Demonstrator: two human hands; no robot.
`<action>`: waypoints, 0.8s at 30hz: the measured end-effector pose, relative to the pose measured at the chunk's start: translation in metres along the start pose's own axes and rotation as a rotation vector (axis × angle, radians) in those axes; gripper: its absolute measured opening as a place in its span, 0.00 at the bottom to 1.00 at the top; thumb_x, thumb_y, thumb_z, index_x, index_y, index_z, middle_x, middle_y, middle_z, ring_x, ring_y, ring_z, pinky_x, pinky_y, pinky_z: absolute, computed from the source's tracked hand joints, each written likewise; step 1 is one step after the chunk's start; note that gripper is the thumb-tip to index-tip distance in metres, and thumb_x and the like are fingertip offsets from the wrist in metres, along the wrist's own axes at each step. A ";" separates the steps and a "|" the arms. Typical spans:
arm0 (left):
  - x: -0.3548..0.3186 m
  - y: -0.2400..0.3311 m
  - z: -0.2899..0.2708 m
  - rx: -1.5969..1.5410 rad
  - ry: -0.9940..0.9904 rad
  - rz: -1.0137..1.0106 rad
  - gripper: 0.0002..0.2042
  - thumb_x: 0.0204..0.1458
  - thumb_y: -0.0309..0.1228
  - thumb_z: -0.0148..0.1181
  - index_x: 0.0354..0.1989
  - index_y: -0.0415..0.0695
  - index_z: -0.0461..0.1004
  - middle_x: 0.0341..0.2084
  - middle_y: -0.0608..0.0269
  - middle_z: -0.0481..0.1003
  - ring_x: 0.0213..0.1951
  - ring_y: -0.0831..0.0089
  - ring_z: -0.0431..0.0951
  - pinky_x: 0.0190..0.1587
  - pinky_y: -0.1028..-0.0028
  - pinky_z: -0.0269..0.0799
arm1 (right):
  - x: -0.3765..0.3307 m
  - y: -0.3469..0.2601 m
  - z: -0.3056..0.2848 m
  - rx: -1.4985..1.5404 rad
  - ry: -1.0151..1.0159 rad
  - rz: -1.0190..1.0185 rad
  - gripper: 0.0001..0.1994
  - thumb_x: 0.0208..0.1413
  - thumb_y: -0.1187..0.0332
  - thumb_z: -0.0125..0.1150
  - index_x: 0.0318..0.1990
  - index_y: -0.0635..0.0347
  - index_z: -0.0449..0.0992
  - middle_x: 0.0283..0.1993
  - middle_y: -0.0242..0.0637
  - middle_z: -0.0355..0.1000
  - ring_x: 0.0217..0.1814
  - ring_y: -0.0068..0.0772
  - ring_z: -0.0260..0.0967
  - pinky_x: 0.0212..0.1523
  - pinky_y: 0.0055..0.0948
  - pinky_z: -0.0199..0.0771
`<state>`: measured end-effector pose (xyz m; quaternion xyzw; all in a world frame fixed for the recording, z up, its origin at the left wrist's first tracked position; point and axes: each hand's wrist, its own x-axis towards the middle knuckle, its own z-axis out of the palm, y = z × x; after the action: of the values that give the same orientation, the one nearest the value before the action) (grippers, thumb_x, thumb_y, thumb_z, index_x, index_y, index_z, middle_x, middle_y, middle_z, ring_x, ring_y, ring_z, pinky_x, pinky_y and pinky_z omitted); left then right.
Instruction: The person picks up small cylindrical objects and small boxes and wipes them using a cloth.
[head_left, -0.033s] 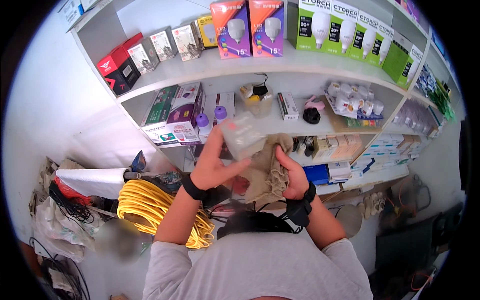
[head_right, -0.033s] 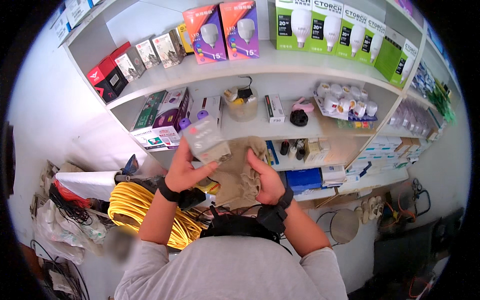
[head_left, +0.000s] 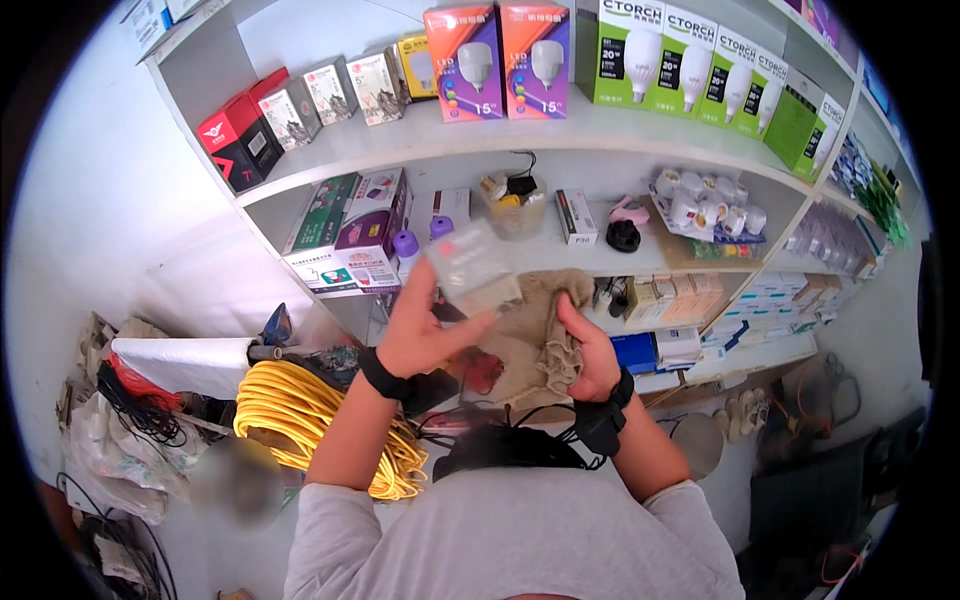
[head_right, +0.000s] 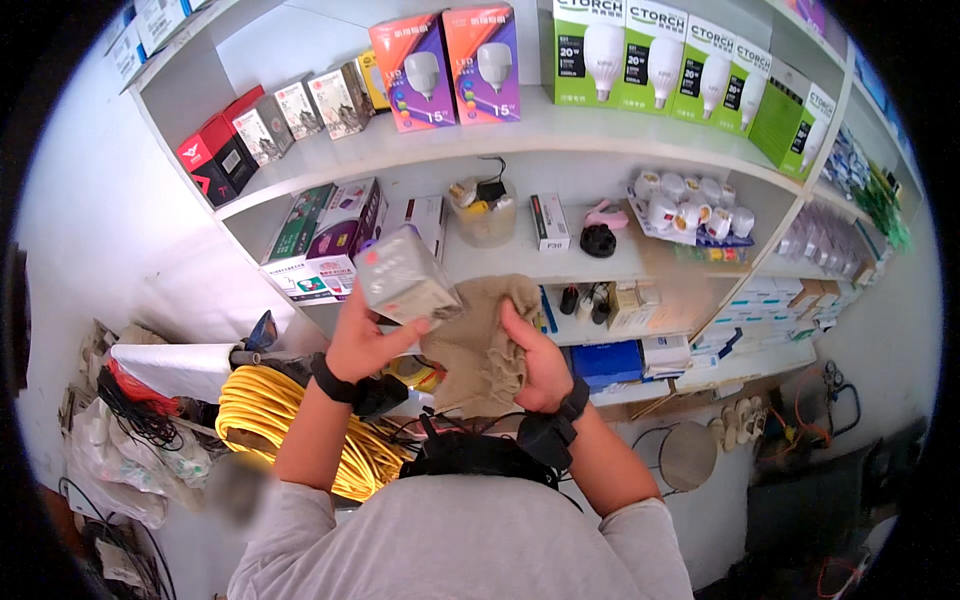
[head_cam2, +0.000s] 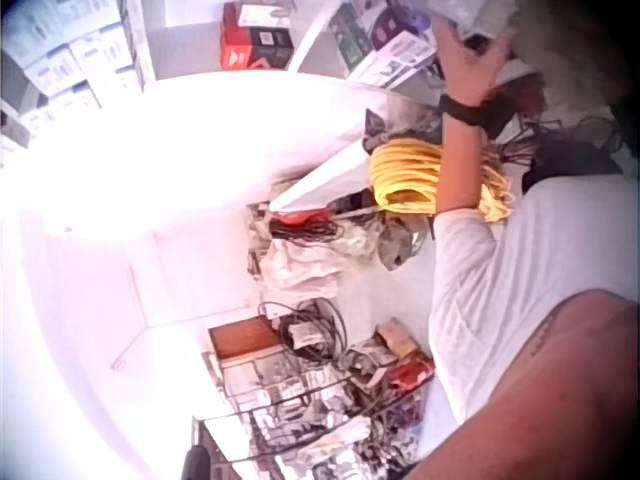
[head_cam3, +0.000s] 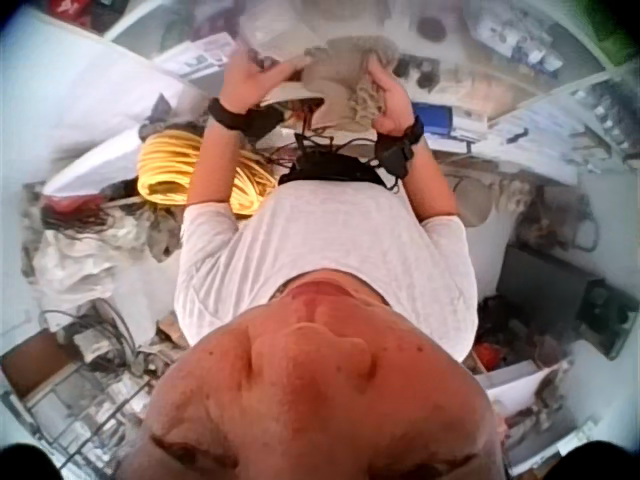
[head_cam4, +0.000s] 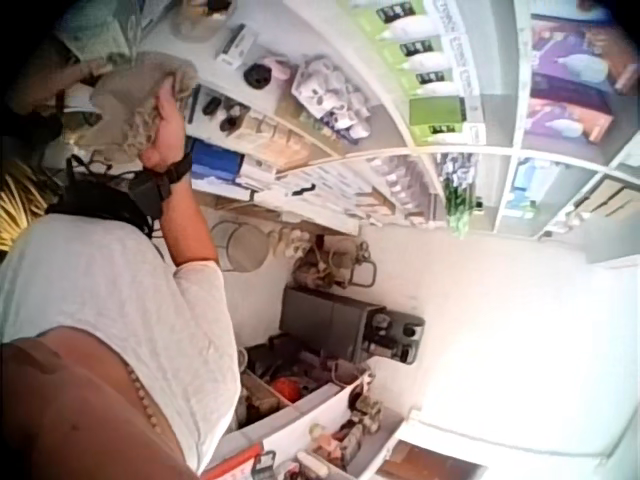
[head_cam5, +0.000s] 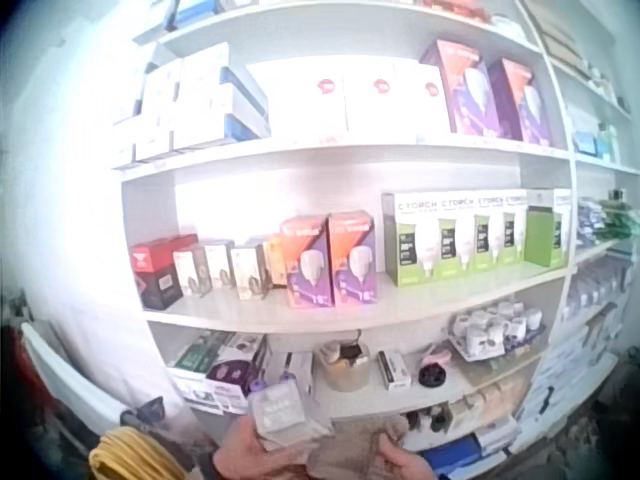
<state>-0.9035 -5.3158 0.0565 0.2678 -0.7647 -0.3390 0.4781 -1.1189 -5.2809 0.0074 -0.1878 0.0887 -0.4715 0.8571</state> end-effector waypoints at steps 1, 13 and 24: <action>0.007 0.001 -0.007 0.060 0.052 0.053 0.37 0.41 0.26 0.67 0.61 0.42 0.54 0.50 0.59 0.64 0.52 0.67 0.66 0.53 0.69 0.63 | -0.004 -0.004 0.002 -0.008 -0.013 -0.038 0.24 0.63 0.53 0.42 0.61 0.57 0.59 0.60 0.39 0.62 0.60 0.39 0.62 0.59 0.40 0.62; 0.115 0.007 -0.128 0.201 0.517 0.141 0.38 0.44 0.30 0.67 0.62 0.34 0.51 0.52 0.51 0.66 0.50 0.66 0.69 0.50 0.70 0.69 | -0.041 -0.012 -0.004 -0.167 0.041 -0.285 0.24 0.63 0.54 0.41 0.61 0.58 0.58 0.61 0.41 0.61 0.62 0.43 0.58 0.62 0.45 0.57; 0.141 -0.023 -0.164 0.098 0.319 -0.085 0.31 0.52 0.23 0.56 0.65 0.42 0.51 0.48 0.60 0.71 0.49 0.73 0.71 0.50 0.74 0.66 | -0.055 -0.016 -0.014 -0.162 0.115 -0.302 0.24 0.62 0.53 0.42 0.60 0.59 0.60 0.60 0.42 0.63 0.61 0.44 0.61 0.60 0.44 0.60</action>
<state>-0.8079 -5.4768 0.1682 0.3731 -0.6829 -0.2744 0.5650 -1.1657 -5.2456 -0.0006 -0.2401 0.1462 -0.5960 0.7522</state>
